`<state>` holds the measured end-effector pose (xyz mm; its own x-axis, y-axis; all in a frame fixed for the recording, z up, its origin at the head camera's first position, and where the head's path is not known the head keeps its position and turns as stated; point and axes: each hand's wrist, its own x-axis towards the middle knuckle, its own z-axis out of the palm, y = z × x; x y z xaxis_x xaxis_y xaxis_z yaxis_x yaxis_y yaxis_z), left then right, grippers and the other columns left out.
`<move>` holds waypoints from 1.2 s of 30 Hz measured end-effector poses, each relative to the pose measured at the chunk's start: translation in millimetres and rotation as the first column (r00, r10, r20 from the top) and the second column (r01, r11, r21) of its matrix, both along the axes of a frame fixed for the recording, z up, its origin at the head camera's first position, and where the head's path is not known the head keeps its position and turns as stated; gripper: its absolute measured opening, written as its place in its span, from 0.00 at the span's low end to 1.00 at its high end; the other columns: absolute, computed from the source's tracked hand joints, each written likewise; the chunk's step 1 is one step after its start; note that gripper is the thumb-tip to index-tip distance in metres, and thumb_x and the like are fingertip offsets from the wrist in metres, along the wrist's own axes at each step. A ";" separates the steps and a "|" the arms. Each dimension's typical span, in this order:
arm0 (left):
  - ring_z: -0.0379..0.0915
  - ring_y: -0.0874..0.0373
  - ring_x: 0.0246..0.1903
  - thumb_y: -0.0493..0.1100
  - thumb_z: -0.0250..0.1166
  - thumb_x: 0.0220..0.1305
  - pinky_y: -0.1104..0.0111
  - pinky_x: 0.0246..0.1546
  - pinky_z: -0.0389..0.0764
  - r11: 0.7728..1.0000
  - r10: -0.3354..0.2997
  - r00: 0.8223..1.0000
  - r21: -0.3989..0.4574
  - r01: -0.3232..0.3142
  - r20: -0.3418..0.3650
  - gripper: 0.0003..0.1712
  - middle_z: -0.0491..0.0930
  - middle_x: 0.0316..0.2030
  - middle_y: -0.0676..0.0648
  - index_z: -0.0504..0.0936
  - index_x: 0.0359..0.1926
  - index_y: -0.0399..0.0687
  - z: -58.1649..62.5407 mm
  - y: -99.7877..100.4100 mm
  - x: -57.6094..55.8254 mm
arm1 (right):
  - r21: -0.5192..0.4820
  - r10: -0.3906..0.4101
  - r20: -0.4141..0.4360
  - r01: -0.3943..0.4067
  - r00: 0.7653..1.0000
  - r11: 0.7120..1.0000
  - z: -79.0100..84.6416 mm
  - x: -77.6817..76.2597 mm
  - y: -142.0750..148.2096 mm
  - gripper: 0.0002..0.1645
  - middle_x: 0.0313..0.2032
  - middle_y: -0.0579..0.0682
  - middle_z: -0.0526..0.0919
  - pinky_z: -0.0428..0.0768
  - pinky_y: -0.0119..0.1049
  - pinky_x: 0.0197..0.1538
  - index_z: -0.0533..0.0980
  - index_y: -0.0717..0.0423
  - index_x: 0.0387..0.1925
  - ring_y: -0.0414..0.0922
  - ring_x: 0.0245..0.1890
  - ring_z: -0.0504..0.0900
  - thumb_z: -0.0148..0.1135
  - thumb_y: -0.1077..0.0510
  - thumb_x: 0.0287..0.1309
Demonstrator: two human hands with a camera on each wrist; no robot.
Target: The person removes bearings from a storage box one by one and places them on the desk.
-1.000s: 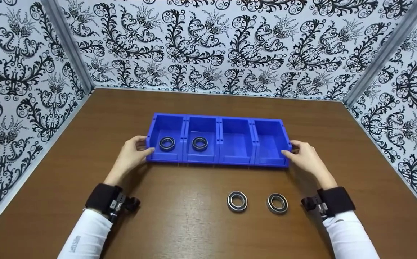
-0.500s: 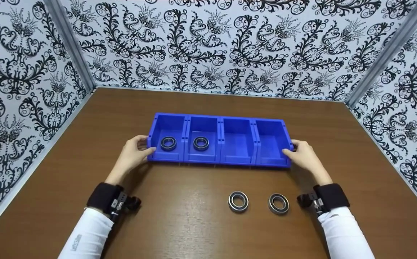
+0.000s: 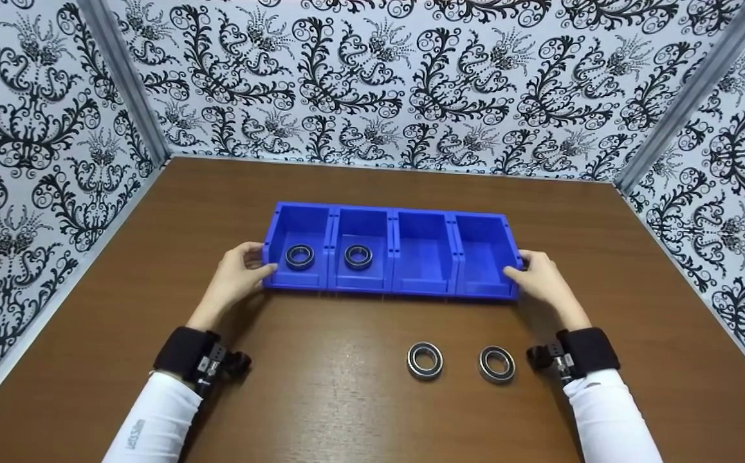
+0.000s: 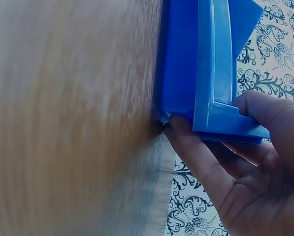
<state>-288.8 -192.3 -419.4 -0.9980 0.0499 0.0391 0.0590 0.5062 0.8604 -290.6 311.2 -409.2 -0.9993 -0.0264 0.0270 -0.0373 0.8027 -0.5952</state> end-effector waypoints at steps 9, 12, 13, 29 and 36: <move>0.71 0.40 0.56 0.39 0.62 0.58 0.55 0.58 0.74 1.000 -0.005 1.000 0.000 0.005 -0.001 0.29 0.72 0.55 0.30 0.66 0.59 0.30 -0.6 0.1 -0.8 | -0.012 -0.002 0.014 0.002 1.000 1.000 -1.0 0.2 -0.3 0.27 0.44 0.65 0.81 0.77 0.30 0.38 0.69 0.67 0.56 0.45 0.36 0.80 0.54 0.57 0.56; 0.72 0.40 0.55 0.38 0.62 0.58 0.55 0.57 0.74 1.000 -0.005 1.000 -0.002 0.005 -0.010 0.29 0.73 0.54 0.30 0.66 0.58 0.30 -0.3 0.2 -0.4 | -0.015 0.003 0.009 -0.003 1.000 1.000 -1.6 0.2 0.7 0.26 0.43 0.64 0.82 0.76 0.28 0.36 0.70 0.67 0.55 0.42 0.34 0.80 0.54 0.58 0.56; 0.72 0.40 0.54 0.38 0.62 0.58 0.55 0.57 0.74 1.000 -0.006 1.000 -0.003 0.006 -0.014 0.28 0.73 0.54 0.29 0.67 0.58 0.30 0.0 0.3 -0.2 | -0.016 0.005 0.008 -0.005 1.000 1.000 -1.7 0.3 0.8 0.26 0.42 0.64 0.82 0.76 0.28 0.36 0.70 0.67 0.55 0.42 0.34 0.80 0.54 0.57 0.56; 0.72 0.40 0.54 0.38 0.62 0.58 0.55 0.58 0.74 1.000 -0.003 1.000 -0.002 0.003 -0.019 0.28 0.73 0.54 0.30 0.67 0.57 0.31 1.1 -0.3 -1.0 | -0.020 0.012 -0.006 -0.012 1.000 1.000 -3.1 -0.7 2.6 0.25 0.41 0.65 0.82 0.76 0.27 0.34 0.71 0.68 0.54 0.43 0.33 0.80 0.54 0.58 0.56; 0.72 0.39 0.54 0.38 0.63 0.57 0.54 0.57 0.74 1.000 -0.016 1.000 0.006 0.017 -0.026 0.29 0.73 0.54 0.30 0.67 0.58 0.31 0.1 -0.8 -1.4 | -0.030 0.013 0.004 -0.013 1.000 0.999 -3.6 -0.1 3.4 0.26 0.42 0.65 0.82 0.76 0.27 0.33 0.69 0.68 0.55 0.42 0.32 0.80 0.54 0.57 0.57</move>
<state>-290.2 -193.1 -419.3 -0.9957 0.0661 0.0650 0.0894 0.4996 0.8616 -290.7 314.6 -412.8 -0.9990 -0.0388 0.0240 -0.0453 0.7838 -0.6194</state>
